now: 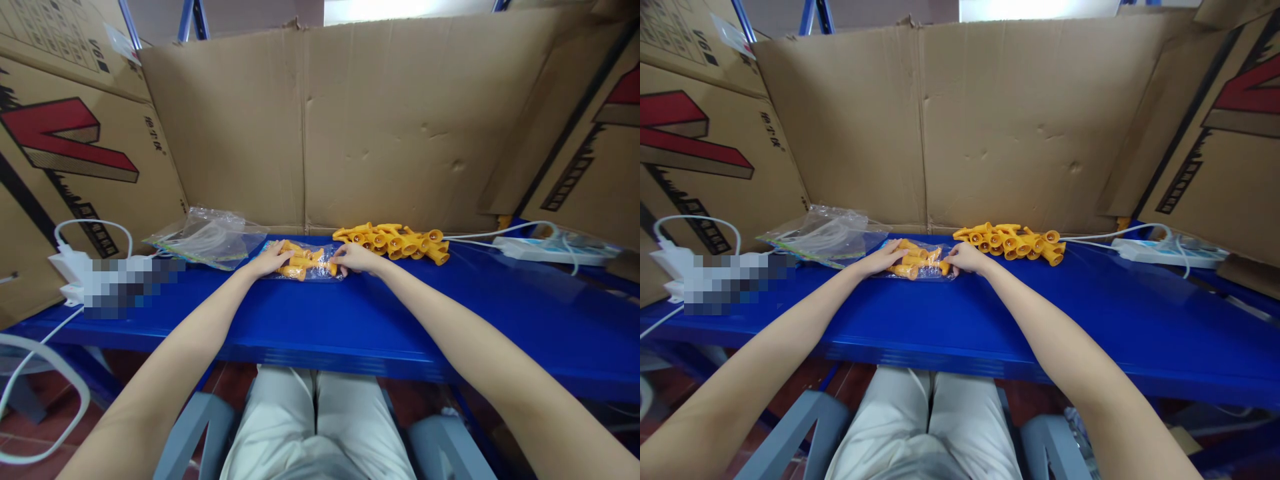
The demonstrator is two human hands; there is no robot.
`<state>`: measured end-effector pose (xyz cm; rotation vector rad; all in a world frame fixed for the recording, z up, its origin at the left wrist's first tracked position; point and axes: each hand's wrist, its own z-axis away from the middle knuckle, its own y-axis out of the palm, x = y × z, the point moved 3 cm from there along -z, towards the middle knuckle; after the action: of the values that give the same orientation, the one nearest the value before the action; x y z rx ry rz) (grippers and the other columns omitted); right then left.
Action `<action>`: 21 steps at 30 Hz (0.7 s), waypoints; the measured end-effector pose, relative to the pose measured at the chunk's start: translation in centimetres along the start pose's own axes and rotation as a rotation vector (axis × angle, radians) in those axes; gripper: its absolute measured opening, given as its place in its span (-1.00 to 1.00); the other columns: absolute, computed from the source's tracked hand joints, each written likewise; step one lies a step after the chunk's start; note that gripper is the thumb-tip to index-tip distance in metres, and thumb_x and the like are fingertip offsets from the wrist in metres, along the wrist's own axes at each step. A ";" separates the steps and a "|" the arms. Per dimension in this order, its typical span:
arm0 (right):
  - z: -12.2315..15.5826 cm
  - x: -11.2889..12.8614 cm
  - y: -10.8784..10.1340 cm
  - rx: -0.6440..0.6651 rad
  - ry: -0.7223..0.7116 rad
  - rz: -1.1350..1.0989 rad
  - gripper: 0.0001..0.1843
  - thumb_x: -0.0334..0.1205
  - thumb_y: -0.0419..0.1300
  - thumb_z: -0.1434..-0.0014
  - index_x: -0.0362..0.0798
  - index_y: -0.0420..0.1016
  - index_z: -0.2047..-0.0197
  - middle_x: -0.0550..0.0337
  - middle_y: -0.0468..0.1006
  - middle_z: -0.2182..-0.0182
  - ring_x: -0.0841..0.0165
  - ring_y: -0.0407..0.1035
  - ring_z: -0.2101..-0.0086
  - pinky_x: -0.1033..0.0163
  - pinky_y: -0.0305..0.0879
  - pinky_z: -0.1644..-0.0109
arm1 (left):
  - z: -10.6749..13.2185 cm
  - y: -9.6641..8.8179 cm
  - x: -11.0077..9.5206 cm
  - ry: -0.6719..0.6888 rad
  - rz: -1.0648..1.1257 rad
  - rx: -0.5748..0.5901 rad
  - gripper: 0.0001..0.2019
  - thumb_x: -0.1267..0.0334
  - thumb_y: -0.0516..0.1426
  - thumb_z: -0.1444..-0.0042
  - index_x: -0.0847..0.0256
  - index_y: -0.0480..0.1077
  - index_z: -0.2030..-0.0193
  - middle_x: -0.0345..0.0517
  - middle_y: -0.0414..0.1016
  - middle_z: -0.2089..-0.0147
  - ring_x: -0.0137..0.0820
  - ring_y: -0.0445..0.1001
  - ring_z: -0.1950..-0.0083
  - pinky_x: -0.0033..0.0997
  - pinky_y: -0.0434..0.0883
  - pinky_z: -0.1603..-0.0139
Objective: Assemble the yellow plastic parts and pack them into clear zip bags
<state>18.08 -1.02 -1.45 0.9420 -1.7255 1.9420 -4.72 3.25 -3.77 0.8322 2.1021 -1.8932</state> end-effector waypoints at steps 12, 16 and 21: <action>0.2 -0.4 -0.3 0.099 -0.012 -0.160 -0.68 -0.22 0.16 -0.10 -0.16 0.36 0.63 0.31 0.24 0.80 0.62 -0.09 0.78 0.41 -0.19 0.73 | 0.2 0.0 -0.2 0.011 0.031 -0.006 -0.29 -0.09 -0.09 -0.07 0.26 0.00 -0.31 0.01 -0.11 -0.37 -0.21 -0.17 -0.38 -0.23 -0.18 -0.33; 0.2 0.1 0.2 0.140 -0.027 -0.291 -0.75 -0.28 0.14 -0.12 -0.17 0.39 0.55 0.30 0.30 0.74 0.64 -0.08 0.77 0.44 -0.17 0.72 | 0.3 0.0 -0.2 0.006 0.014 0.002 -0.29 -0.08 -0.08 -0.07 0.27 -0.01 -0.31 0.00 -0.11 -0.37 -0.21 -0.16 -0.38 -0.23 -0.17 -0.33; 0.3 0.4 0.7 0.186 -0.023 -0.359 -0.85 -0.37 0.13 -0.11 -0.17 0.48 0.24 0.17 0.53 0.51 0.64 -0.03 0.78 0.42 -0.07 0.72 | 0.2 0.1 -0.2 0.003 0.015 0.016 -0.27 -0.11 -0.14 -0.10 0.30 -0.03 -0.32 0.02 -0.16 -0.38 -0.25 -0.19 -0.38 -0.26 -0.20 -0.33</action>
<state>17.43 -1.51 -1.70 1.2466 -1.2925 1.8755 -4.55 3.05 -3.82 0.8526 2.0794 -1.9051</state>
